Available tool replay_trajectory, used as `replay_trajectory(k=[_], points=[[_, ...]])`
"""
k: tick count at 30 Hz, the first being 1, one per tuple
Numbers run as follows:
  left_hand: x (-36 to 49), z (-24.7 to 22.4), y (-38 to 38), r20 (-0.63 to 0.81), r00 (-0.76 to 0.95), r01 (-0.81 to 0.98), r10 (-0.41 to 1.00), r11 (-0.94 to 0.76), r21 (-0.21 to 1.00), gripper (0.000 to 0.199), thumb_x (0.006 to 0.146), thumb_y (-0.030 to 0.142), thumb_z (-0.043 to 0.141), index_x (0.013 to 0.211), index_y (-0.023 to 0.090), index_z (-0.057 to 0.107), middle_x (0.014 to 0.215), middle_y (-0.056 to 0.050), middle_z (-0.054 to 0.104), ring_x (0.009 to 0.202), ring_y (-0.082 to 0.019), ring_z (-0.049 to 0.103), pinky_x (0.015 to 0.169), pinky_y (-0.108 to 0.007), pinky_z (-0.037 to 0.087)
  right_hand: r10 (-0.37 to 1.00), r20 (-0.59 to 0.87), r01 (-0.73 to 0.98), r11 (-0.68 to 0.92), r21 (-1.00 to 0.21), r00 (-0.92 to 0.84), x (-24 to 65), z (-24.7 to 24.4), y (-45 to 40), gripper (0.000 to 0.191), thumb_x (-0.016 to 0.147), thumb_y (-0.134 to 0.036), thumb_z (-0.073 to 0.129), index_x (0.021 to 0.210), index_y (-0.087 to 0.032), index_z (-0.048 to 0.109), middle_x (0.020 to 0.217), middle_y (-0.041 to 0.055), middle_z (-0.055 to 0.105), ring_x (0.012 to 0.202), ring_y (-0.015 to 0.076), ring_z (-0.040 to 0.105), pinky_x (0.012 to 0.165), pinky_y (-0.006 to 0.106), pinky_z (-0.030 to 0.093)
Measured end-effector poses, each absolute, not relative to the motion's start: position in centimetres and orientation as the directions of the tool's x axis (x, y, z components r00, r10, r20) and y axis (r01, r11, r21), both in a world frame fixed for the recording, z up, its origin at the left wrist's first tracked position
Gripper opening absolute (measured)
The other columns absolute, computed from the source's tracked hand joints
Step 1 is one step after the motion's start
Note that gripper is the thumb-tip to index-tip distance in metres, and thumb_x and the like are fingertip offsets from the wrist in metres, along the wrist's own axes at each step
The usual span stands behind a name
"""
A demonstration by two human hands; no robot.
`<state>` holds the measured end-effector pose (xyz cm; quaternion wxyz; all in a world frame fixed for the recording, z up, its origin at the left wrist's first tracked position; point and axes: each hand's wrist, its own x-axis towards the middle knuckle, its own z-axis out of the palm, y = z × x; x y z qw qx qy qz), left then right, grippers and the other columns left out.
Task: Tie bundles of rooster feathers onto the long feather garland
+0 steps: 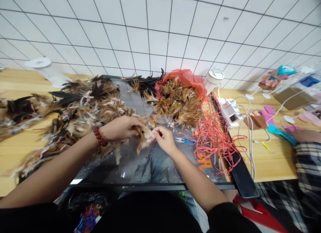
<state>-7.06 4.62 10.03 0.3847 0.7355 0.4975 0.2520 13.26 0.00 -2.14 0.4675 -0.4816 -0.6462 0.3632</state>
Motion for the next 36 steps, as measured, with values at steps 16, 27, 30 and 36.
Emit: replay_trajectory(k=[16, 27, 30, 36], points=[[-6.9, 4.3, 24.7, -0.091, -0.006, 0.998, 0.996, 0.011, 0.060, 0.039, 0.077, 0.021, 0.060, 0.115, 0.013, 0.064, 0.121, -0.017, 0.066, 0.121, -0.035, 0.053, 0.104, -0.054, 0.034, 0.965, 0.249, 0.308, 0.261, -0.915, -0.078, 13.0, -1.7, -0.1, 0.021, 0.089, -0.034, 0.055, 0.077, -0.020, 0.066, 0.074, 0.0012, 0.066, 0.069, 0.0129, 0.057, 0.068, 0.024, 0.044], [-15.6, 5.8, 29.3, -0.177, -0.199, 0.980, 0.964, 0.196, -0.034, 0.059, 0.070, 0.030, 0.073, 0.116, -0.004, 0.060, 0.117, -0.024, 0.065, 0.108, -0.032, 0.061, 0.091, -0.042, 0.049, 0.963, 0.259, 0.329, 0.269, -0.905, -0.075, 12.8, -1.7, -0.2, 0.019, 0.089, -0.030, 0.056, 0.077, -0.020, 0.067, 0.073, 0.0009, 0.065, 0.070, 0.0131, 0.059, 0.069, 0.024, 0.043], [-15.2, 6.6, 28.2, -0.195, -0.161, 0.987, 0.967, 0.162, -0.010, 0.045, 0.073, 0.030, 0.066, 0.109, 0.003, 0.066, 0.109, -0.019, 0.068, 0.103, -0.031, 0.063, 0.088, -0.040, 0.050, 0.963, 0.257, 0.329, 0.267, -0.906, -0.074, 12.9, -1.7, -0.1, 0.019, 0.089, -0.030, 0.056, 0.078, -0.020, 0.067, 0.074, 0.0012, 0.066, 0.070, 0.0130, 0.059, 0.069, 0.024, 0.043], [-16.1, 10.3, 24.4, -0.070, 0.036, 0.988, 0.997, -0.025, 0.151, 0.042, 0.071, 0.030, 0.061, 0.107, 0.010, 0.069, 0.082, -0.007, 0.069, 0.080, -0.022, 0.064, 0.080, -0.031, 0.050, 0.964, 0.256, 0.344, 0.266, -0.901, -0.073, 12.9, -1.7, 0.0, 0.019, 0.089, -0.031, 0.056, 0.077, -0.020, 0.066, 0.074, 0.0011, 0.066, 0.069, 0.0128, 0.058, 0.067, 0.024, 0.043]])
